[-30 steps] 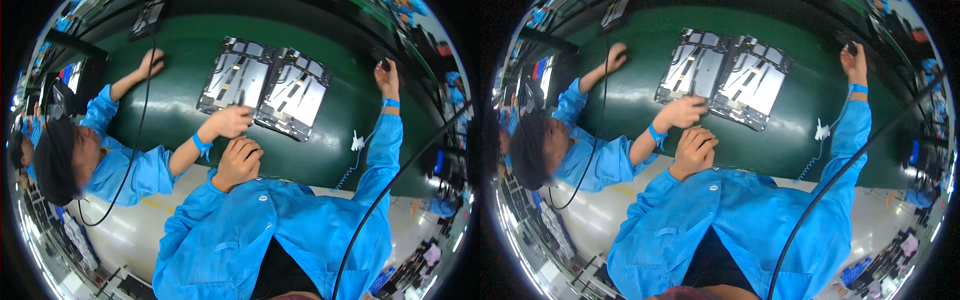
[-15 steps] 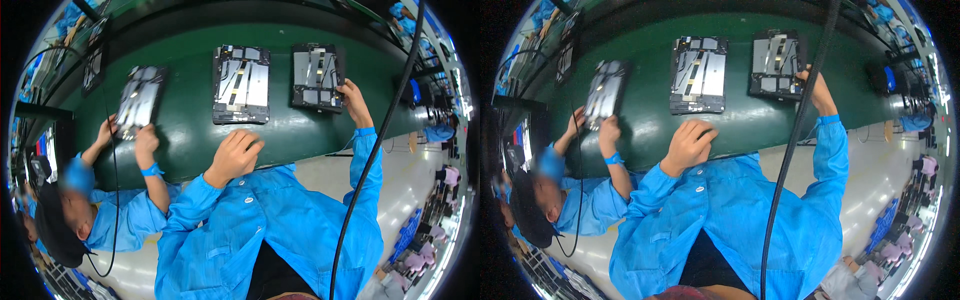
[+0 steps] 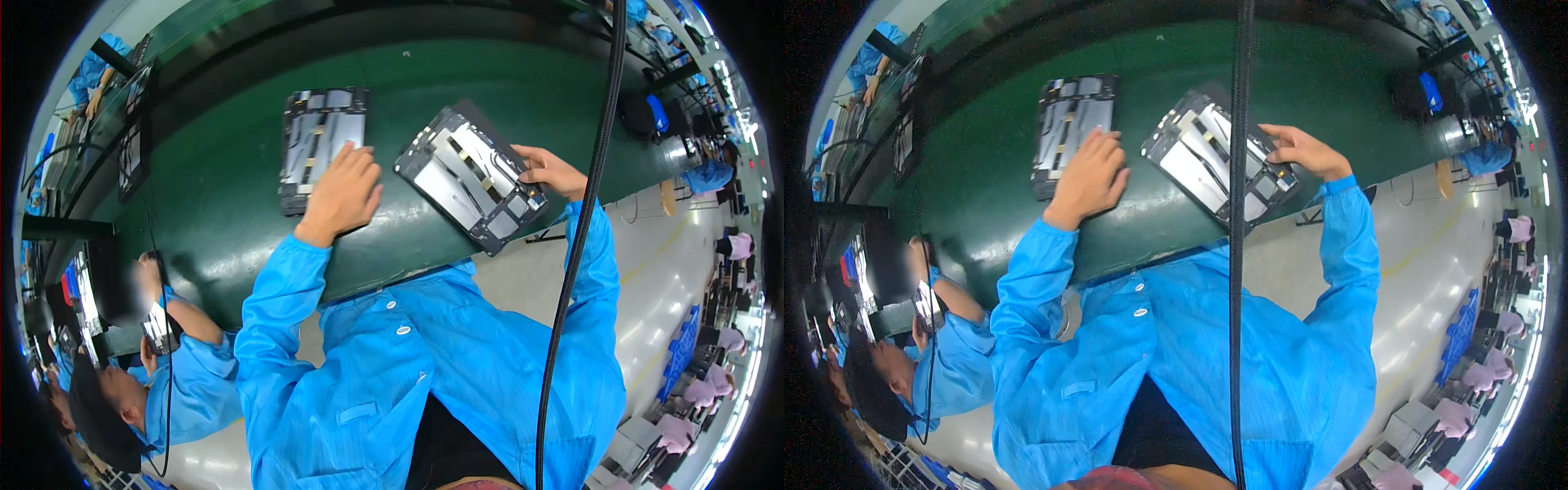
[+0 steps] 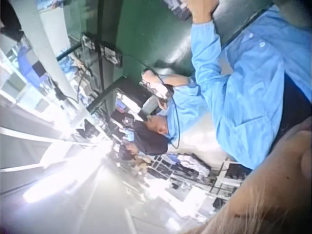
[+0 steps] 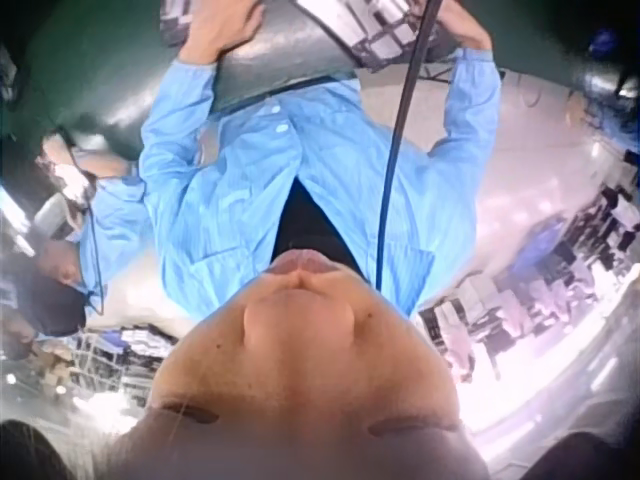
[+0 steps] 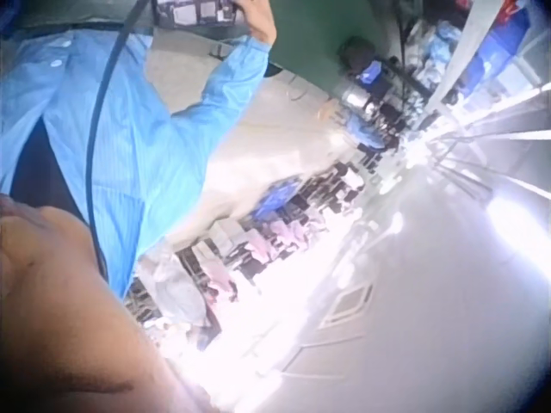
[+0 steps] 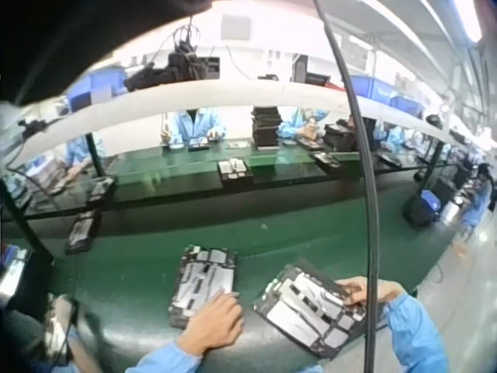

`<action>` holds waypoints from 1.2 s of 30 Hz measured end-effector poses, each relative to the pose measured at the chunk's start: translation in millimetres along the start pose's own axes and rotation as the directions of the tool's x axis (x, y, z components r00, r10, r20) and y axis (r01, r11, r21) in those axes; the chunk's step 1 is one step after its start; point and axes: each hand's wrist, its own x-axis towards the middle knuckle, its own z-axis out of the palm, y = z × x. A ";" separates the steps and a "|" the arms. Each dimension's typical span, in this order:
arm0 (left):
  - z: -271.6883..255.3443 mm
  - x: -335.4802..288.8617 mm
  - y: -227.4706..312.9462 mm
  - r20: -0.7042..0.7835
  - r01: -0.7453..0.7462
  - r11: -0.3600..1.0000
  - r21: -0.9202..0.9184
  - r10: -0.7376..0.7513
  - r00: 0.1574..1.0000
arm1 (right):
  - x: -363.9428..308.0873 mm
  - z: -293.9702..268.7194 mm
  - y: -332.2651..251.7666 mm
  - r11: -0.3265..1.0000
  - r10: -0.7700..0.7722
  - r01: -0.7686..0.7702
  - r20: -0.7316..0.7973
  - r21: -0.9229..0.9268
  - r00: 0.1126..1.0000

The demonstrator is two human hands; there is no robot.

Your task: The person takes tablet assemblies from a conveyor line, connects and routes ribbon cables and adhesive strips onto each chassis by hand and with a tool, and passes the assembled units along the line.

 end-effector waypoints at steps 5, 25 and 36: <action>-16.2 -38.7 -9.3 -0.114 0.254 0.964 0.075 -0.245 0.963 | 44.5 3.3 -60.6 0.993 0.047 0.015 0.525 -0.114 0.850; -41.6 -37.3 78.6 0.061 0.567 0.798 -0.205 -0.567 0.821 | 168.3 115.8 -126.1 0.302 -0.542 0.535 0.319 -0.789 0.777; -27.9 -19.3 79.4 0.283 0.534 0.767 -0.356 -0.456 0.844 | 61.7 126.5 -57.0 0.513 -0.748 0.427 -0.145 -0.745 0.648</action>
